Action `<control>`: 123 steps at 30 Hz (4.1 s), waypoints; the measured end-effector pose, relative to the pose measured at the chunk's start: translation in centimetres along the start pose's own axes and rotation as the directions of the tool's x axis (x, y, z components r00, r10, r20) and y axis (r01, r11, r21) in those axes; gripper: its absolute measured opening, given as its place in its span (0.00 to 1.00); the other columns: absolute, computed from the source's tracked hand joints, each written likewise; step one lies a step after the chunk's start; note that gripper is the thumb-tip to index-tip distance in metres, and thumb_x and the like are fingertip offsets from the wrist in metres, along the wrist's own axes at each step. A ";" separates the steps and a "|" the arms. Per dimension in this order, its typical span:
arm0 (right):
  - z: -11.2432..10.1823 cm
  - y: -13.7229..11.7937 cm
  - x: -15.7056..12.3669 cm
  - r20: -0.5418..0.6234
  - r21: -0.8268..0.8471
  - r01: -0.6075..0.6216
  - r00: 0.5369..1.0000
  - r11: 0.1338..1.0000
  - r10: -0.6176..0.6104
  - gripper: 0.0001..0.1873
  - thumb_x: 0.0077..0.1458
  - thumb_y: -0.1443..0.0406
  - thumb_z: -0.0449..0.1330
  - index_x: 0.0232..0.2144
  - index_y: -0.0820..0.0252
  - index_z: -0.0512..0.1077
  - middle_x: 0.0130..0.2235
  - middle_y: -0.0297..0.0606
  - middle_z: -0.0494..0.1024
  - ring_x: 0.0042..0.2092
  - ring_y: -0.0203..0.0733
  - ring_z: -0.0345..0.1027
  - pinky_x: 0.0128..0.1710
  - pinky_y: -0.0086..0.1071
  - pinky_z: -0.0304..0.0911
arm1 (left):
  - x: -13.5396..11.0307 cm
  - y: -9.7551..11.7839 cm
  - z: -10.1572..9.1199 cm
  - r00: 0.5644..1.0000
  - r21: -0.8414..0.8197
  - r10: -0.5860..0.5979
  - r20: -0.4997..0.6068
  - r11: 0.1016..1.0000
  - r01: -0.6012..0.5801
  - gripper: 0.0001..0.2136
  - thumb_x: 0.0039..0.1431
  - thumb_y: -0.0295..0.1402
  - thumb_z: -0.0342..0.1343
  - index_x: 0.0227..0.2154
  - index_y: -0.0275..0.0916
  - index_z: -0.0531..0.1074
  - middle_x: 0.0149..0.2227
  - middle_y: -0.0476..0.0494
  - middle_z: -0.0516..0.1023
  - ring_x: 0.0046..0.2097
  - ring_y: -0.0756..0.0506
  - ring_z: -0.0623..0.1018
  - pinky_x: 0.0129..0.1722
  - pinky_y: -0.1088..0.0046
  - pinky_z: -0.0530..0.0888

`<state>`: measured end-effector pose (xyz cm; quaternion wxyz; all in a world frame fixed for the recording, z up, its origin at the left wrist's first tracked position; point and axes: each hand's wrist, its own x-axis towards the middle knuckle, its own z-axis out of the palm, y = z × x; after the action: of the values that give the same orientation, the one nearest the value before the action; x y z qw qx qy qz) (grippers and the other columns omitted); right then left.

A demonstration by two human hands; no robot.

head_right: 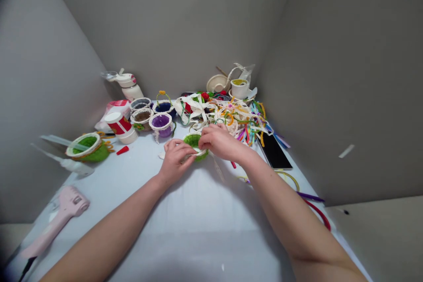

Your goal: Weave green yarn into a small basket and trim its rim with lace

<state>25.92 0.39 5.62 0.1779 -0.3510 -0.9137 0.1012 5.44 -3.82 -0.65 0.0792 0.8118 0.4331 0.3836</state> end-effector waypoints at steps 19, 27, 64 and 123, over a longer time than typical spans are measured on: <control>-0.5 -0.4 1.7 0.131 -0.032 0.194 0.973 0.981 -0.188 0.15 0.56 0.73 0.54 0.26 0.54 0.78 0.29 0.35 0.72 0.39 0.41 0.58 0.45 0.39 0.44 | 0.1 -0.3 -0.1 0.999 -0.036 -0.009 0.039 0.999 0.010 0.06 0.62 0.35 0.56 0.33 0.44 0.78 0.38 0.47 0.81 0.47 0.41 0.69 0.47 0.58 0.59; -1.3 -0.6 1.6 0.172 0.089 -0.002 0.985 0.996 -0.013 0.14 0.55 0.75 0.53 0.37 0.56 0.75 0.33 0.35 0.77 0.41 0.41 0.65 0.47 0.37 0.49 | 0.2 -0.4 0.0 1.000 -0.041 -0.013 0.013 0.999 0.014 0.04 0.60 0.33 0.58 0.33 0.43 0.77 0.37 0.47 0.81 0.47 0.41 0.69 0.47 0.59 0.59; 7.7 -6.5 -2.7 -0.494 0.071 0.496 0.771 0.866 -0.402 0.08 0.62 0.73 0.49 0.34 0.59 0.65 0.32 0.37 0.75 0.36 0.37 0.66 0.37 0.32 0.64 | 0.3 -0.8 0.1 0.998 -0.064 -0.070 -0.010 0.996 0.069 0.03 0.60 0.33 0.59 0.32 0.43 0.77 0.35 0.47 0.81 0.46 0.42 0.70 0.48 0.59 0.60; 5.6 -12.6 -7.5 -0.372 0.063 0.549 0.788 0.834 -0.491 0.03 0.59 0.70 0.59 0.33 0.60 0.73 0.34 0.36 0.80 0.38 0.36 0.70 0.52 0.35 0.67 | 0.0 -0.1 0.2 1.000 -0.007 -0.008 0.009 1.000 0.008 0.06 0.61 0.36 0.58 0.33 0.43 0.77 0.37 0.46 0.81 0.47 0.41 0.69 0.49 0.57 0.58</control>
<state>21.22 -14.27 2.53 0.3828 -0.0811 -0.9182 0.0622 5.52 -3.74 -0.89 0.0853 0.8114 0.4348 0.3812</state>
